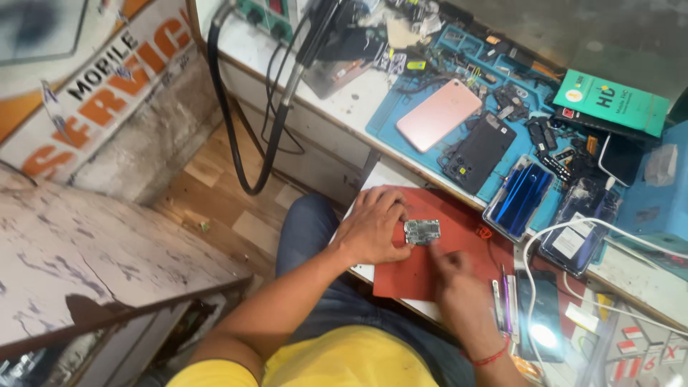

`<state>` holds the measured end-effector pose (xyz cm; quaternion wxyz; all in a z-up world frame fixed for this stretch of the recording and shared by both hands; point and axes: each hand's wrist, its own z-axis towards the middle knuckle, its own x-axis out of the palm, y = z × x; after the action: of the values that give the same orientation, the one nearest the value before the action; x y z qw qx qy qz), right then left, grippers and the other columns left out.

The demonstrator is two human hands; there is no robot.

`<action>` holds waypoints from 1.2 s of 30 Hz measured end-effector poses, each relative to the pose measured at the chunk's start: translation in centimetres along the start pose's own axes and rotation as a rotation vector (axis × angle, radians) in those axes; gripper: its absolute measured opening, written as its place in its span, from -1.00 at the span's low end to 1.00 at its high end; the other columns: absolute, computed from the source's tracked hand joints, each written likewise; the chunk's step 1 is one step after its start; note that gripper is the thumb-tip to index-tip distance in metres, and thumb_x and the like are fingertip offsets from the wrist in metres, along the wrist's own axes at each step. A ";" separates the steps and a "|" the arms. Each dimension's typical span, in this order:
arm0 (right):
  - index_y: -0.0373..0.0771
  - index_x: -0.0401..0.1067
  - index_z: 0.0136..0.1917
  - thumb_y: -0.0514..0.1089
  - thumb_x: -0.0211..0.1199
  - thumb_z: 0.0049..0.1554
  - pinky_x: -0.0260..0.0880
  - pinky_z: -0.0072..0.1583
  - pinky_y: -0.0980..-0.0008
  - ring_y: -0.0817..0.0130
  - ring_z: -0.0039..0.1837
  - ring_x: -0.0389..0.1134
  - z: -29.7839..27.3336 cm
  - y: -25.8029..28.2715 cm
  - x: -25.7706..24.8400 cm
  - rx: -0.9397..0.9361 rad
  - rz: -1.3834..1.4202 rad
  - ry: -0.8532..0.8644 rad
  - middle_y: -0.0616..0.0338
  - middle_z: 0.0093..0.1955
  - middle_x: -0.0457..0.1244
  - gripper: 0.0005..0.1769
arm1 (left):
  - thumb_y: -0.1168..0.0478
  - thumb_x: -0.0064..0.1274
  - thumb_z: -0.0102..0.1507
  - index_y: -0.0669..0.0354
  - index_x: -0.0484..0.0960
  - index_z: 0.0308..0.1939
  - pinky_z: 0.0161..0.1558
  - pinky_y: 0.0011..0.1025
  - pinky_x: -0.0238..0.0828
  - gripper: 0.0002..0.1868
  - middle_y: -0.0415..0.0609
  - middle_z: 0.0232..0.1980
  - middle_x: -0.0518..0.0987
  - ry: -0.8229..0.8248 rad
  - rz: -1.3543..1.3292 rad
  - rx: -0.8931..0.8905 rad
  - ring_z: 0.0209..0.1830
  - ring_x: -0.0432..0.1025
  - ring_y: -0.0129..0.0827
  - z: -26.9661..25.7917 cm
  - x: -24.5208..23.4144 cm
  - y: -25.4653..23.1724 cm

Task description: The person uses a small brush to clean a small electronic component, likely a phone motherboard, placed on a red mat. They repeatedly brush the surface and edges of the component while occasionally adjusting its position.

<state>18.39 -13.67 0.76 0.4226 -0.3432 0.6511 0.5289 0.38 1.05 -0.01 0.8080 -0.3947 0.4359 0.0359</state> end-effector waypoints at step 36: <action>-0.14 0.37 0.46 -0.41 0.07 0.10 0.42 -0.08 0.00 -0.17 -0.09 0.39 0.1 -0.6 -0.7 -0.094 -0.001 -0.031 -0.19 0.13 0.27 -0.34 | 0.02 0.41 -0.02 0.11 0.56 -0.14 0.31 -0.05 0.09 -0.51 -0.05 0.17 0.42 0.046 0.034 0.045 0.28 0.21 -0.05 0.1 0.9 0.6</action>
<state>19.23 -13.71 1.10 0.4163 -0.3545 0.6188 0.5641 0.80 1.25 -0.98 0.8057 -0.3697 0.4618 0.0309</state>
